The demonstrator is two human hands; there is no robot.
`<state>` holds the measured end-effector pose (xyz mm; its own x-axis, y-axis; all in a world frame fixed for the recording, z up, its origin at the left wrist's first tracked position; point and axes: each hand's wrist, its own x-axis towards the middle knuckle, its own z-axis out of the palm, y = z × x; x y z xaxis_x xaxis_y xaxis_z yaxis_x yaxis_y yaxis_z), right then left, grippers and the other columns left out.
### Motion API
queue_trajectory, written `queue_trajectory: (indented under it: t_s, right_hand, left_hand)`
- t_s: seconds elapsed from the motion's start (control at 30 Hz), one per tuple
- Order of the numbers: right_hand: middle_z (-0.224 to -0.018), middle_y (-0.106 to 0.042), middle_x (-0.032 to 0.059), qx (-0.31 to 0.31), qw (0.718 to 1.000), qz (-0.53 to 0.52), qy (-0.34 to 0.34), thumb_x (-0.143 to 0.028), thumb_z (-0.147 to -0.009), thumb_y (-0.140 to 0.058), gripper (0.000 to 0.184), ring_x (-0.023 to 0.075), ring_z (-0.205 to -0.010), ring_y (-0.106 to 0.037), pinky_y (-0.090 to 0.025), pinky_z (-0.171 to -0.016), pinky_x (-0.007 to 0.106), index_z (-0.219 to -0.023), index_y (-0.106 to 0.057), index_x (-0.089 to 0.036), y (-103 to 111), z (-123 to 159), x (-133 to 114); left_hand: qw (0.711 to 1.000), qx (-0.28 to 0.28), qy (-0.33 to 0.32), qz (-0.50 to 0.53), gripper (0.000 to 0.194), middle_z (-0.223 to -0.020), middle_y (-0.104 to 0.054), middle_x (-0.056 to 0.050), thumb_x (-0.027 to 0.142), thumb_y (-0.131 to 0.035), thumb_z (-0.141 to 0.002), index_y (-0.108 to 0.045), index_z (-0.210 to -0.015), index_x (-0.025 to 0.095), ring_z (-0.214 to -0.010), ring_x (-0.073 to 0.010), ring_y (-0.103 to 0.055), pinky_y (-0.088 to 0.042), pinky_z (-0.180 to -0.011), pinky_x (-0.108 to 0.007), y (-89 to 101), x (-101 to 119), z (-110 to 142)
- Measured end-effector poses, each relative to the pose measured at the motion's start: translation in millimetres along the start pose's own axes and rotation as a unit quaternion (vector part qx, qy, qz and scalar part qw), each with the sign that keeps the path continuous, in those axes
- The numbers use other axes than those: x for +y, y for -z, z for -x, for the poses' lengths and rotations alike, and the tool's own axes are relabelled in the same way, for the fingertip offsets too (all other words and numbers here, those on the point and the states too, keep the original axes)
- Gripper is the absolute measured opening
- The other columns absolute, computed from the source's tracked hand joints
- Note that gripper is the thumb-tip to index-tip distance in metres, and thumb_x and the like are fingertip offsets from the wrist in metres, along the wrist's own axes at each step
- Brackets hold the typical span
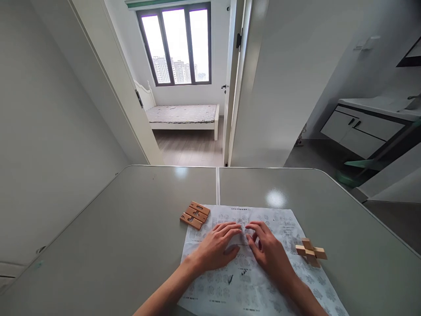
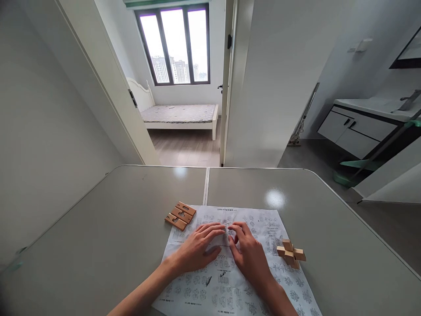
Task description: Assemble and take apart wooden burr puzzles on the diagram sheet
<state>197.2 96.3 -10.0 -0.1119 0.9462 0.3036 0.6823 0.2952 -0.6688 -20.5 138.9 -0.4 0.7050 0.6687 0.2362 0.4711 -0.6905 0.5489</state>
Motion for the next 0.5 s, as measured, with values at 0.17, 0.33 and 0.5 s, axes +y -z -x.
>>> queue_trajectory:
  t_s: [0.17,0.33,0.5]
  right_hand:
    - [-0.125,-0.068,0.0142,0.143,0.982,0.121,-0.013,-0.042,-0.104,-0.048,0.029,0.0364,-0.117,-0.065,-0.054,-0.1,0.055,-0.124,-0.061,-0.026,42,29,13]
    - [-0.141,-0.06,0.0215,0.2,0.947,0.235,-0.094,-0.055,-0.099,-0.044,0.051,0.0471,-0.13,-0.055,-0.043,-0.105,0.069,-0.133,-0.059,-0.02,66,65,58]
    - [-0.138,-0.061,0.0176,0.146,0.954,0.21,-0.153,-0.053,-0.1,-0.042,0.052,0.0423,-0.124,-0.06,-0.047,-0.104,0.062,-0.138,-0.057,-0.022,62,88,77]
  left_hand:
    - [1.0,-0.005,-0.002,-0.001,0.051,-0.151,-0.063,-0.006,0.023,-0.066,-0.095,-0.054,-0.144,0.029,-0.146,-0.0259,-0.053,-0.044,-0.123,-0.047,1.2,0,0]
    - [1.0,-0.007,0.004,0.0,0.049,-0.152,-0.063,-0.006,0.023,-0.067,-0.095,-0.055,-0.142,0.028,-0.146,-0.0256,-0.053,-0.043,-0.124,-0.047,1.9,0,0]
    - [1.0,-0.013,0.007,0.003,0.048,-0.153,-0.061,-0.006,0.023,-0.065,-0.095,-0.056,-0.142,0.026,-0.146,-0.0259,-0.052,-0.041,-0.125,-0.047,2.8,0,0]
